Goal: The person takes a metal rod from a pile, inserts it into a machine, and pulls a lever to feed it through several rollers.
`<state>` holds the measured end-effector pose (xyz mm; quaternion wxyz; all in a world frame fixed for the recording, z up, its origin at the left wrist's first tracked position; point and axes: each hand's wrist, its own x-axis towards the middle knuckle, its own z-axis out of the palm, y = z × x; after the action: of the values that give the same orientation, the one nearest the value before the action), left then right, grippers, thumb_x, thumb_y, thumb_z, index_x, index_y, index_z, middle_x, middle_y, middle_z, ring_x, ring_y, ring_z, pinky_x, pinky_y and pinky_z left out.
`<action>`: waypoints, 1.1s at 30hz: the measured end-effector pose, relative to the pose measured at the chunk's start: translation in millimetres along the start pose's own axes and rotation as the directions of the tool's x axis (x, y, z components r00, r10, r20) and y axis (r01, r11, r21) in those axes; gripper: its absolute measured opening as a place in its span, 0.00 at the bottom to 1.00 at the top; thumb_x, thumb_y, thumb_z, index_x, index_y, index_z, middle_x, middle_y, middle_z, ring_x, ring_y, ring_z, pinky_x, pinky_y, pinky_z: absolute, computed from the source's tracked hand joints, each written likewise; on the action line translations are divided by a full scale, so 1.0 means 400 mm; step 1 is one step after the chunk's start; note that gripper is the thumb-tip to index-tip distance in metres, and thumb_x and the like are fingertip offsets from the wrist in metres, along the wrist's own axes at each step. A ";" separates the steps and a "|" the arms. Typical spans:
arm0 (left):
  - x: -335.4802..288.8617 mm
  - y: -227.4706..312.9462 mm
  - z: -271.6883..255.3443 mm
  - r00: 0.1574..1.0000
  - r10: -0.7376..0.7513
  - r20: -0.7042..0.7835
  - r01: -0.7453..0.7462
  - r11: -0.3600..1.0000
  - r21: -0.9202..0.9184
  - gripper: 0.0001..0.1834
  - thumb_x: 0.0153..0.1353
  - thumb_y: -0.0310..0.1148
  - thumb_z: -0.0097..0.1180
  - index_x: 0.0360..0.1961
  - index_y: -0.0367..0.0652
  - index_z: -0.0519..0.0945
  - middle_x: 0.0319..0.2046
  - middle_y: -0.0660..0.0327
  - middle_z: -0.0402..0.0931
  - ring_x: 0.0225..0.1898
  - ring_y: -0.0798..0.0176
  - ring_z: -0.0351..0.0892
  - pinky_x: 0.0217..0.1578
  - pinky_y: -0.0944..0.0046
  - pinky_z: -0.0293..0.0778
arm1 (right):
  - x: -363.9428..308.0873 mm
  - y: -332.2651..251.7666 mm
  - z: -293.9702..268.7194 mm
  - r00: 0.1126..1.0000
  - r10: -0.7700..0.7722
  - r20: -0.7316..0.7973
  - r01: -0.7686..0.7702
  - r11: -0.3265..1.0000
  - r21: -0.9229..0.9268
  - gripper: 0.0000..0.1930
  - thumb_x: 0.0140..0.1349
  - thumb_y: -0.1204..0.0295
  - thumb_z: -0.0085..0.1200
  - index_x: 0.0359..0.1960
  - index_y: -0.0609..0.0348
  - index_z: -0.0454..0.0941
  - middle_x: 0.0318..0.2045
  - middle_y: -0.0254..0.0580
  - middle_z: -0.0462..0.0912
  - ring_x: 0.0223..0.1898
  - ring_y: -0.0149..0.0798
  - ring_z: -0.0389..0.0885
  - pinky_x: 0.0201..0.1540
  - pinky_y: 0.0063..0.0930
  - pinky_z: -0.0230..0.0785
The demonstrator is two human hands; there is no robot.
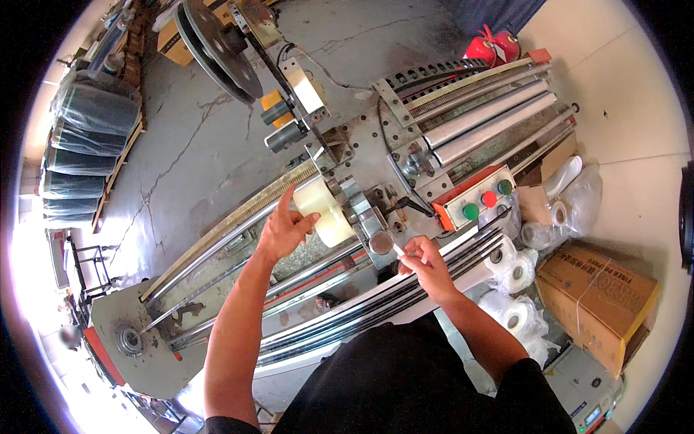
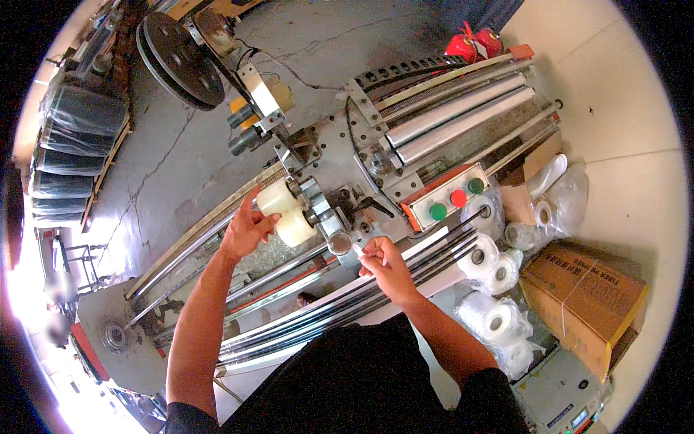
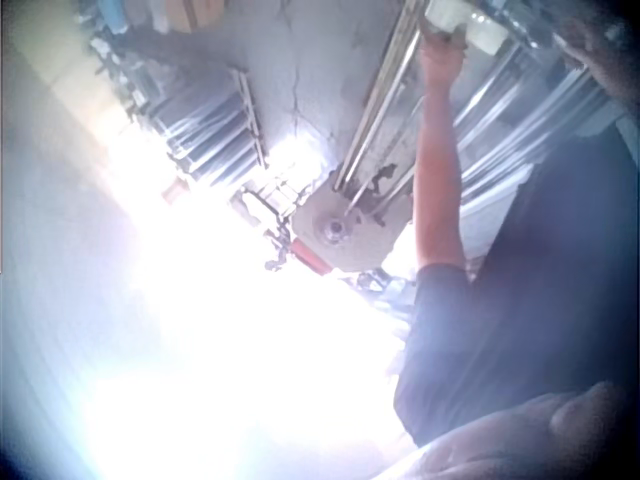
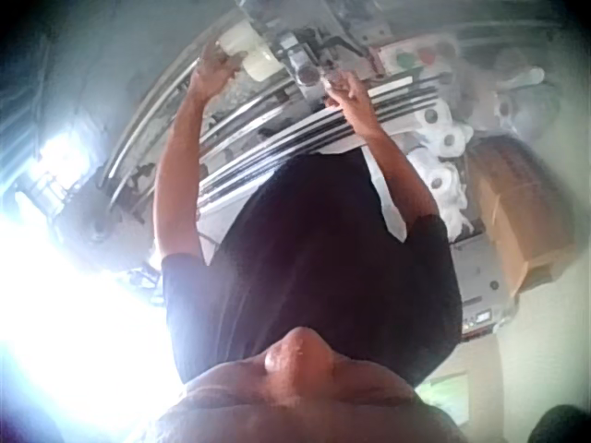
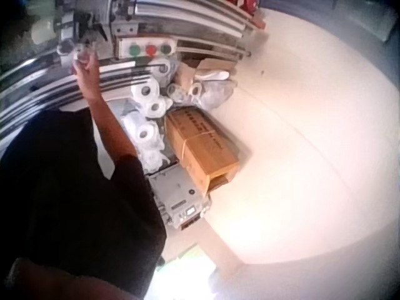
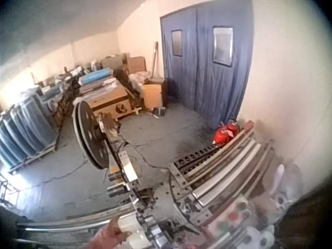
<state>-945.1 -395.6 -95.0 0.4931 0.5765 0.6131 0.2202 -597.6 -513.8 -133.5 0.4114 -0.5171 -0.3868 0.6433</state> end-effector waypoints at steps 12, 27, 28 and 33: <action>-0.121 0.106 -0.042 0.999 0.009 -0.039 -0.011 0.997 -0.071 0.31 0.70 0.42 0.71 0.66 0.39 0.73 0.28 0.57 0.87 0.25 0.69 0.80 0.29 0.63 0.74 | -0.072 -0.152 0.109 0.999 -0.010 -0.050 0.021 0.974 0.223 0.10 0.68 0.74 0.65 0.42 0.51 0.73 0.37 0.29 0.79 0.35 0.23 0.71 0.37 0.22 0.62; -0.109 0.116 -0.072 0.998 0.027 0.051 -0.015 0.975 -0.221 0.14 0.72 0.39 0.70 0.39 0.39 0.82 0.26 0.64 0.83 0.25 0.73 0.77 0.28 0.67 0.73 | 0.105 -0.159 0.348 0.994 -0.079 0.078 0.085 0.993 -0.082 0.17 0.71 0.76 0.68 0.51 0.61 0.68 0.45 0.50 0.88 0.31 0.30 0.89 0.33 0.25 0.83; -0.113 0.121 -0.071 0.999 0.020 0.041 -0.010 0.973 -0.232 0.14 0.72 0.39 0.70 0.41 0.38 0.82 0.26 0.64 0.84 0.26 0.73 0.77 0.28 0.67 0.73 | 0.111 -0.157 0.351 0.993 -0.087 0.076 0.094 0.991 -0.099 0.17 0.71 0.76 0.68 0.50 0.61 0.69 0.45 0.50 0.89 0.31 0.30 0.89 0.33 0.25 0.83; -0.133 0.143 -0.070 1.000 -0.014 0.019 0.018 0.980 -0.200 0.19 0.72 0.39 0.70 0.55 0.37 0.86 0.28 0.62 0.85 0.27 0.72 0.79 0.29 0.67 0.74 | 0.131 -0.149 0.364 0.986 -0.156 0.066 0.162 0.981 -0.105 0.17 0.70 0.77 0.69 0.49 0.62 0.69 0.45 0.48 0.89 0.32 0.29 0.88 0.34 0.25 0.84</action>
<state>-949.1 -422.7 -16.8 0.5559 0.5209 0.5881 0.2716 -739.9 -454.0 -72.3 0.4211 -0.4878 -0.4735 0.6005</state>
